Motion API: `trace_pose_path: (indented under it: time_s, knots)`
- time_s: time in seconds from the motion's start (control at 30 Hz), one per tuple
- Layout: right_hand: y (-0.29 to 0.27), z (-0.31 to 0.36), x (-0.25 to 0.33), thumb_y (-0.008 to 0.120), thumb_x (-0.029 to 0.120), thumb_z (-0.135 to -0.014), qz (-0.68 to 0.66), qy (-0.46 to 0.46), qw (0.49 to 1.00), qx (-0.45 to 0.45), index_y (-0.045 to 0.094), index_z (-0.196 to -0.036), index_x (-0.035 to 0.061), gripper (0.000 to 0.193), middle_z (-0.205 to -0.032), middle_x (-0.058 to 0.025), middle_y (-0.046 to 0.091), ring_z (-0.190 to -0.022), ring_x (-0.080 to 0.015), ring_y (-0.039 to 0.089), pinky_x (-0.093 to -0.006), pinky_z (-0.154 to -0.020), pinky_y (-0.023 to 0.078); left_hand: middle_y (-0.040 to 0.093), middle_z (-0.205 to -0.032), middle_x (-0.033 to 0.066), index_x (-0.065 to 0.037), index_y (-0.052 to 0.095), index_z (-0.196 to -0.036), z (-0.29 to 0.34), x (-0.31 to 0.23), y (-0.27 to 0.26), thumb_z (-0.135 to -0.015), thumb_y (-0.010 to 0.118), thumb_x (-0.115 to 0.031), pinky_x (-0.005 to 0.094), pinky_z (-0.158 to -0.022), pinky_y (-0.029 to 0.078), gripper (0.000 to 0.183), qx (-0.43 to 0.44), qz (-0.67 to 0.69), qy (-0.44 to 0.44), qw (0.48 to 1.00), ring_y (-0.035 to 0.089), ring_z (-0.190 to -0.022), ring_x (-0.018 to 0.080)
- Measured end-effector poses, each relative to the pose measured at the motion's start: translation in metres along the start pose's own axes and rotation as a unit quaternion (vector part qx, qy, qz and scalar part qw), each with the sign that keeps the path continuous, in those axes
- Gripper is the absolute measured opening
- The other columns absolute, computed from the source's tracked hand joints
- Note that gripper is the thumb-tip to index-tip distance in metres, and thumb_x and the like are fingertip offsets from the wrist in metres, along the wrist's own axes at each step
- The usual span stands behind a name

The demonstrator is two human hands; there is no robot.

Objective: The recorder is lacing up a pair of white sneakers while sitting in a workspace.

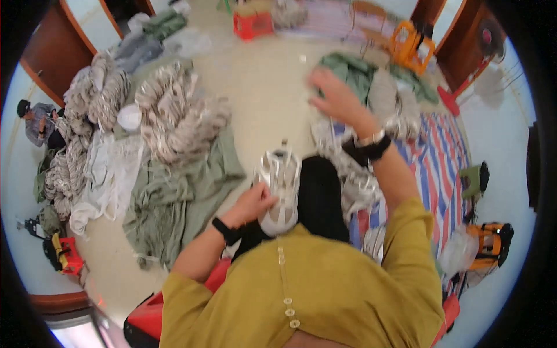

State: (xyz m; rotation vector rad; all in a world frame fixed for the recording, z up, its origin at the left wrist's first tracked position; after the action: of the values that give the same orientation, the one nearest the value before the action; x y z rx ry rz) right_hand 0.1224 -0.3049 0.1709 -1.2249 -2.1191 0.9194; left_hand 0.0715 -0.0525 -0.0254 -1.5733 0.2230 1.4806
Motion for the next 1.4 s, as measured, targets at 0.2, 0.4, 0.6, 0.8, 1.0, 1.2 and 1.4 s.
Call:
trace_pose_path:
  time_s: [0.2, 0.4, 0.6, 0.8, 1.0, 1.2, 1.4]
  knots:
    - [0.052, 0.013, 0.062, 0.059, 0.019, -0.081, -0.051, 0.071, 0.961, 0.263, 0.060, -0.097, 0.0065, 0.020, -0.093, -0.0161, 0.062, -0.081, -0.0368, 0.059, -0.0422, -0.068, 0.049, 0.051, -0.068, 0.0054, -0.004, 0.046, -0.082, 0.009, -0.022, -0.014, -0.087, 0.061, -0.022, 0.0282, -0.056, 0.041, 0.024, -0.002, 0.009, -0.002, 1.000, 0.048, -0.061, 0.0144]
    - [0.084, 0.117, 0.088, 0.059, 0.020, -0.080, -0.238, 0.101, 0.897, 0.358, 0.064, -0.083, 0.0062, 0.015, -0.080, -0.0156, 0.064, -0.077, -0.0345, 0.062, -0.0424, -0.068, 0.049, 0.050, -0.069, 0.0048, -0.004, 0.045, -0.083, 0.015, -0.017, -0.006, -0.088, 0.061, -0.022, 0.0272, -0.056, 0.040, 0.024, 0.025, 0.002, -0.035, 0.999, 0.047, -0.061, 0.0130]
    - [0.091, 0.137, 0.107, 0.059, 0.016, -0.081, -0.323, 0.126, 0.892, 0.289, 0.063, -0.093, 0.0094, 0.014, -0.082, -0.0126, 0.065, -0.078, -0.0317, 0.063, -0.0393, -0.068, 0.049, 0.049, -0.069, 0.0031, -0.004, 0.045, -0.083, 0.011, -0.015, -0.009, -0.088, 0.060, -0.020, 0.0267, -0.056, 0.040, 0.023, 0.028, 0.009, -0.022, 0.999, 0.044, -0.063, 0.0108]
    - [0.090, 0.121, 0.121, 0.057, 0.016, -0.079, -0.117, 0.048, 0.949, 0.287, 0.058, -0.073, 0.0077, 0.010, -0.066, -0.0123, 0.061, -0.063, -0.0310, 0.063, -0.0401, -0.054, 0.051, 0.053, -0.070, 0.0067, -0.005, 0.046, -0.085, 0.008, -0.015, -0.014, -0.082, 0.065, -0.025, 0.0300, -0.058, 0.043, 0.027, 0.027, -0.024, -0.019, 0.999, 0.051, -0.063, 0.0181]
    - [0.111, 0.142, 0.127, 0.058, 0.022, -0.083, -0.329, 0.075, 0.907, 0.252, 0.057, -0.079, 0.0072, 0.016, -0.066, -0.0149, 0.058, -0.054, -0.0328, 0.056, -0.0397, -0.050, 0.046, 0.051, -0.067, 0.0079, -0.008, 0.046, -0.085, 0.009, 0.016, 0.004, -0.078, 0.067, -0.029, 0.0332, -0.056, 0.042, 0.030, 0.024, -0.006, 0.020, 0.999, 0.051, -0.062, 0.0194]
    - [0.110, 0.152, 0.141, 0.063, 0.021, -0.081, -0.518, 0.340, 0.653, 0.435, 0.059, -0.092, 0.0074, 0.018, -0.071, -0.0095, 0.060, -0.063, -0.0270, 0.059, -0.0357, -0.058, 0.048, 0.052, -0.069, 0.0060, -0.005, 0.047, -0.086, 0.013, -0.010, -0.004, -0.080, 0.069, -0.028, 0.0297, -0.056, 0.042, 0.033, 0.046, -0.005, -0.012, 0.999, 0.050, -0.062, 0.0150]
    - [0.076, 0.127, 0.121, 0.061, 0.012, -0.076, -0.210, -0.036, 0.944, 0.251, 0.059, -0.088, 0.0100, 0.012, -0.084, -0.0112, 0.055, -0.080, -0.0298, 0.059, -0.0377, -0.065, 0.049, 0.052, -0.068, 0.0053, -0.005, 0.047, -0.085, 0.007, -0.009, -0.008, -0.079, 0.070, -0.030, 0.0294, -0.055, 0.041, 0.034, 0.035, -0.015, -0.005, 0.999, 0.050, -0.061, 0.0149]
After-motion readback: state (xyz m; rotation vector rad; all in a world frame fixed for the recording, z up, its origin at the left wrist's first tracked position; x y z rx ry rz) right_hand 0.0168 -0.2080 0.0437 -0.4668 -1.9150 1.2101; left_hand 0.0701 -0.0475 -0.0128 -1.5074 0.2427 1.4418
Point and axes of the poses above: each hand's wrist, its own z-axis away from the middle knuckle, its own y-axis out of the palm, x = y × z, the point moved 6 cm from there along -z, towards the middle knuckle
